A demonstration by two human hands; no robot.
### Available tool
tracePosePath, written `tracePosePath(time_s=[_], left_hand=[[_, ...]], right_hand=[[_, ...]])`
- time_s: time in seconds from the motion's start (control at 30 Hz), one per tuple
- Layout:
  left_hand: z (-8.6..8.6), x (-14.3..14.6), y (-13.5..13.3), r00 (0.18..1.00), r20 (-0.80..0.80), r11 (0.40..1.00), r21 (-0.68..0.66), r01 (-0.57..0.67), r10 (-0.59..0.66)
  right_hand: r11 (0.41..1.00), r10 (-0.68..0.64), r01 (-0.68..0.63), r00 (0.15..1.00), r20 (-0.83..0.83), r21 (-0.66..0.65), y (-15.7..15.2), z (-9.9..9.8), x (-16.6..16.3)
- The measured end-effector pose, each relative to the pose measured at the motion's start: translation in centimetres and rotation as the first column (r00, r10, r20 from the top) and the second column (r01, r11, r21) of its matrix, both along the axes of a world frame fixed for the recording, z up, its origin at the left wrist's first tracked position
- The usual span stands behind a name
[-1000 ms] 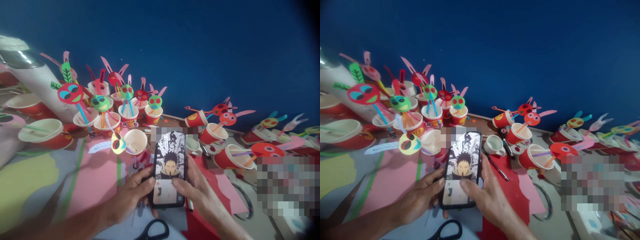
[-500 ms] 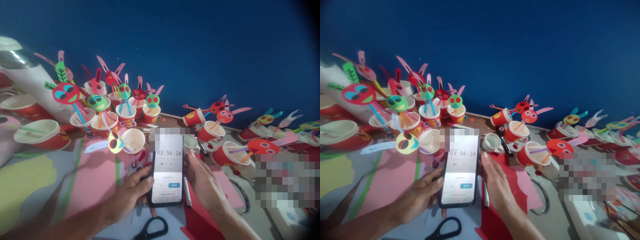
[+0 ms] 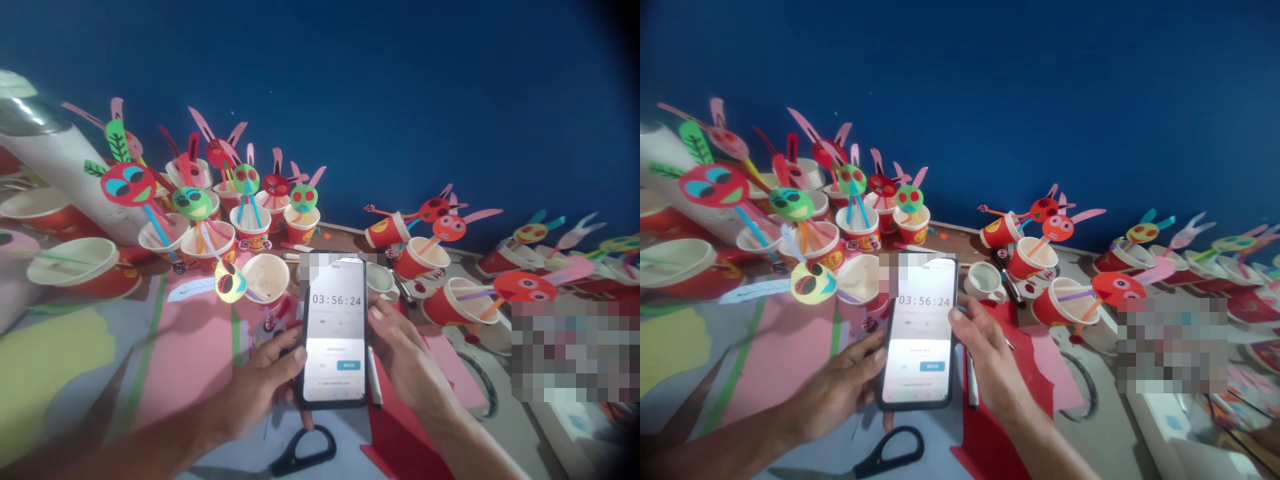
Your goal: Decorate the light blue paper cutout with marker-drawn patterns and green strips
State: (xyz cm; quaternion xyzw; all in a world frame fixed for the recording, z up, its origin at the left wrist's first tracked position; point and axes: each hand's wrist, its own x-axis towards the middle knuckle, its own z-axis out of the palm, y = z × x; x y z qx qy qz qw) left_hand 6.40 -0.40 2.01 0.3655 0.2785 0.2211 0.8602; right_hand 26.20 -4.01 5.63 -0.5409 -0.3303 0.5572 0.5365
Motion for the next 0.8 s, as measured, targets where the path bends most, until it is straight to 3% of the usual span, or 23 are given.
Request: tracePosePath(time_s=[0.17, 0.6, 0.8], left_hand=[[0.2, 0.2, -0.1, 0.999, 0.038, 0.998, -0.056, -0.029, 0.031], [0.8, 0.4, -0.2, 0.994, 0.098, 0.995, -0.091, -0.04, 0.049], [0.6, 0.3, -0.2, 0.995, 0.085, 0.995, -0.096, -0.036, 0.044]], right_hand=[[0.994, 0.069, -0.062, 0.995, -0.077, 0.087, 0.1, 1.1, -0.4], [0.99, 0.132, -0.131, 0.991, -0.029, 0.05, -0.5, 0.9, -0.7], [0.996, 0.092, -0.092, 0.996, -0.004, 0.004, -0.6, 1.0, -1.2]])
